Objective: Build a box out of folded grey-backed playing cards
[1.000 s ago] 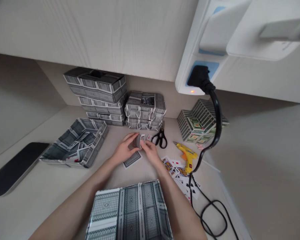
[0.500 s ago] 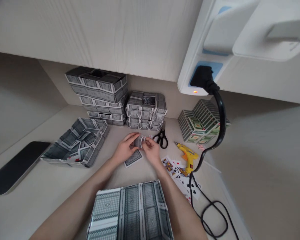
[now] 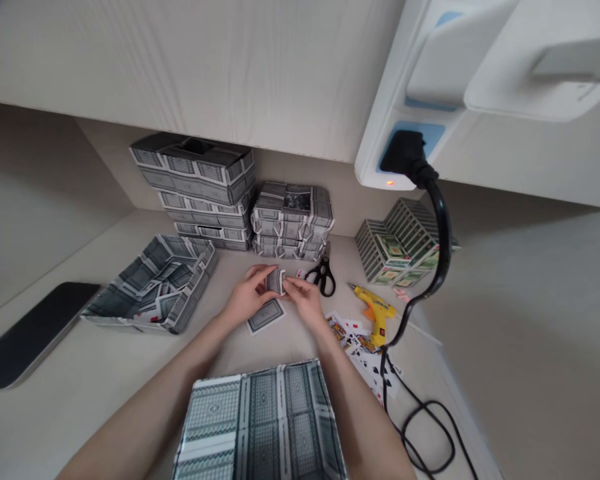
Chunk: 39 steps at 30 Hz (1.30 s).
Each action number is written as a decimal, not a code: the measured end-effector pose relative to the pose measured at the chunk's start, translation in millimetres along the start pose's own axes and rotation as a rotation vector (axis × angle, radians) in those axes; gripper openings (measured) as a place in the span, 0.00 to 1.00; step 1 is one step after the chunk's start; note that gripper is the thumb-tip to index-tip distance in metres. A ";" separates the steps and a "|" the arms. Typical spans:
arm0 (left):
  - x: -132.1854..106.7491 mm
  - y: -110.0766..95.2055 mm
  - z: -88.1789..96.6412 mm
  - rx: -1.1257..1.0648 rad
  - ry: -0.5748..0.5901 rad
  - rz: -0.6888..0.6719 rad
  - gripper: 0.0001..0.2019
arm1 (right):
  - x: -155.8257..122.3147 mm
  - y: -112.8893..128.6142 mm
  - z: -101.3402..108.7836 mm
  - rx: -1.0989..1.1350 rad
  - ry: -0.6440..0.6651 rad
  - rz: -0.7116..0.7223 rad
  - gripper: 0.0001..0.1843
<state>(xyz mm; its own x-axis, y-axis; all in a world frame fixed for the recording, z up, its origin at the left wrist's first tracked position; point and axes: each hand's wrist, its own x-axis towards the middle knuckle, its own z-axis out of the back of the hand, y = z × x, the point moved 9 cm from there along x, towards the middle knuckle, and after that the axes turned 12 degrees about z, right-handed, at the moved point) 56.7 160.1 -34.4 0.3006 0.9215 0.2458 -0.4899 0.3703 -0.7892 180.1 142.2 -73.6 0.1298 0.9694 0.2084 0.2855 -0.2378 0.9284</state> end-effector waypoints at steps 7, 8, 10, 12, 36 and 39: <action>-0.8 -4.7 -3.1 -0.082 0.076 -0.039 0.26 | 2.5 -4.8 7.6 -0.038 -0.037 -0.050 0.13; -0.6 -4.2 -3.1 -0.092 0.077 -0.038 0.26 | 2.5 -4.8 6.7 -0.022 -0.030 -0.056 0.12; -0.1 -2.9 -3.3 -0.109 0.079 -0.036 0.26 | 2.4 -4.0 4.7 0.027 -0.025 -0.065 0.11; 0.2 -1.8 -3.7 -0.112 0.083 -0.035 0.26 | 2.5 -2.8 3.7 0.061 -0.028 -0.061 0.10; 0.5 5.3 -3.8 0.025 0.010 0.021 0.28 | -1.2 13.0 -4.3 -0.310 0.086 0.122 0.16; 1.4 7.5 -2.6 0.036 -0.005 0.050 0.29 | -3.5 9.7 -12.2 -0.330 0.159 0.142 0.21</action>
<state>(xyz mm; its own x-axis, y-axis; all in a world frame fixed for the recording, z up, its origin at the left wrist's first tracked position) 55.6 163.9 -41.5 0.2706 0.9397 0.2092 -0.5333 0.3272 -0.7801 170.9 137.2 -61.6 -0.0100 0.9319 0.3626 -0.0485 -0.3627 0.9306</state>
